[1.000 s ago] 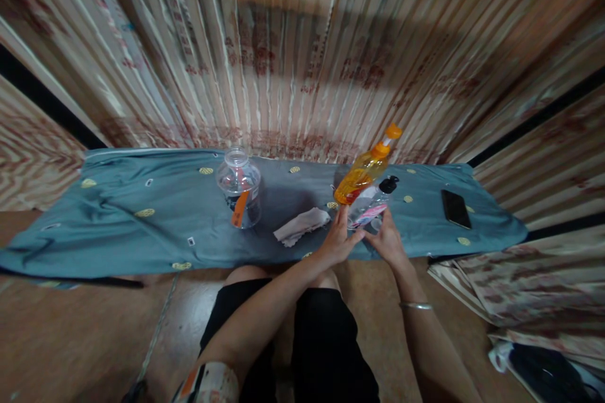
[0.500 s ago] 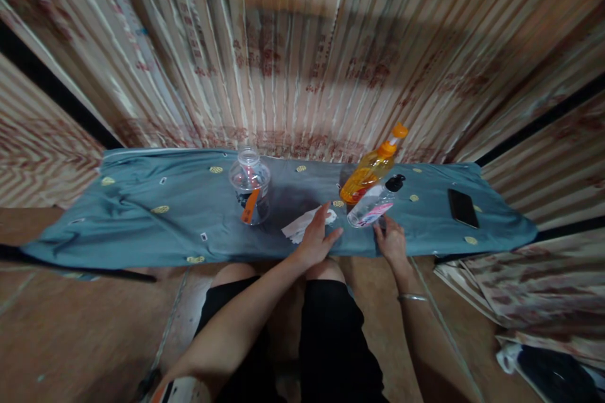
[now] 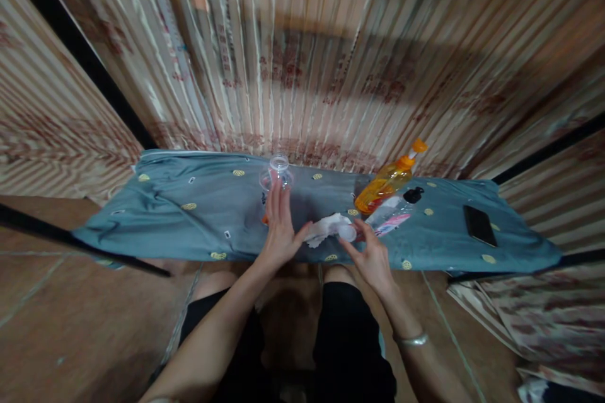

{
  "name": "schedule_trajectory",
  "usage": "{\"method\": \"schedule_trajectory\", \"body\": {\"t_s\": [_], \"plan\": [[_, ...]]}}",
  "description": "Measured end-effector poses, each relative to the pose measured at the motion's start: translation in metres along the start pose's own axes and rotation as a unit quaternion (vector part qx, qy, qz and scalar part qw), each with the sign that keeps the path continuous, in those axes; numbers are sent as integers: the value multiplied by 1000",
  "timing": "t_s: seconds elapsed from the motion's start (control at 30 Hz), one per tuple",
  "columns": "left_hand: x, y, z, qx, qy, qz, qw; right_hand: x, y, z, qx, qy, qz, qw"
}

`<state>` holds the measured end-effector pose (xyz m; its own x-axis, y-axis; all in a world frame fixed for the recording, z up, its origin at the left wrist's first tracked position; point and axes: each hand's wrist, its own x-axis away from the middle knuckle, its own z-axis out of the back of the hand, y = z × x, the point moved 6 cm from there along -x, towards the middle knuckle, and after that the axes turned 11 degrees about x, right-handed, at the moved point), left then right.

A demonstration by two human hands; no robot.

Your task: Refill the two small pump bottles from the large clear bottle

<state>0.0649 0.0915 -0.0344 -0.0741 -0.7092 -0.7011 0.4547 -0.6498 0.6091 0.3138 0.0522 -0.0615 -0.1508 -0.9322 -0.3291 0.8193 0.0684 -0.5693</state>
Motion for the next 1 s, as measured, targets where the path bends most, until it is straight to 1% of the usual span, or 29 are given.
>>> {"method": "schedule_trajectory", "body": {"t_s": [0.1, 0.17, 0.27, 0.33, 0.4, 0.47, 0.53, 0.63, 0.7, 0.9, 1.0], "plan": [[-7, -25, 23, 6, 89, 40, 995, -41, -53, 1, -32, -18, 50, 998], [-11, -44, 30, 30, 123, 87, 988, -69, -86, 3, -45, -34, 97, 994], [-17, -67, 27, 80, 140, 162, 974, -103, -132, 5, -11, -52, 186, 981], [-21, -75, 22, 110, 133, 181, 968, -122, -154, 4, 30, -66, 234, 970], [-24, -80, 16, 132, 121, 191, 965, -136, -172, 2, 64, -82, 279, 955], [-24, -83, 10, 149, 111, 198, 963, -146, -185, 0, 84, -104, 322, 937], [-24, -84, 6, 163, 102, 188, 963, -153, -195, -1, 94, -132, 357, 920], [-23, -82, 3, 175, 94, 159, 967, -158, -206, 0, 117, -181, 393, 894], [-23, -81, 3, 176, 92, 150, 968, -162, -212, 1, 142, -206, 411, 877], [-27, -73, -2, 173, 85, 142, 971, -173, -227, 7, 181, -243, 473, 827], [-29, -69, -4, 171, 82, 140, 972, -176, -229, 7, 195, -260, 489, 809]]}}
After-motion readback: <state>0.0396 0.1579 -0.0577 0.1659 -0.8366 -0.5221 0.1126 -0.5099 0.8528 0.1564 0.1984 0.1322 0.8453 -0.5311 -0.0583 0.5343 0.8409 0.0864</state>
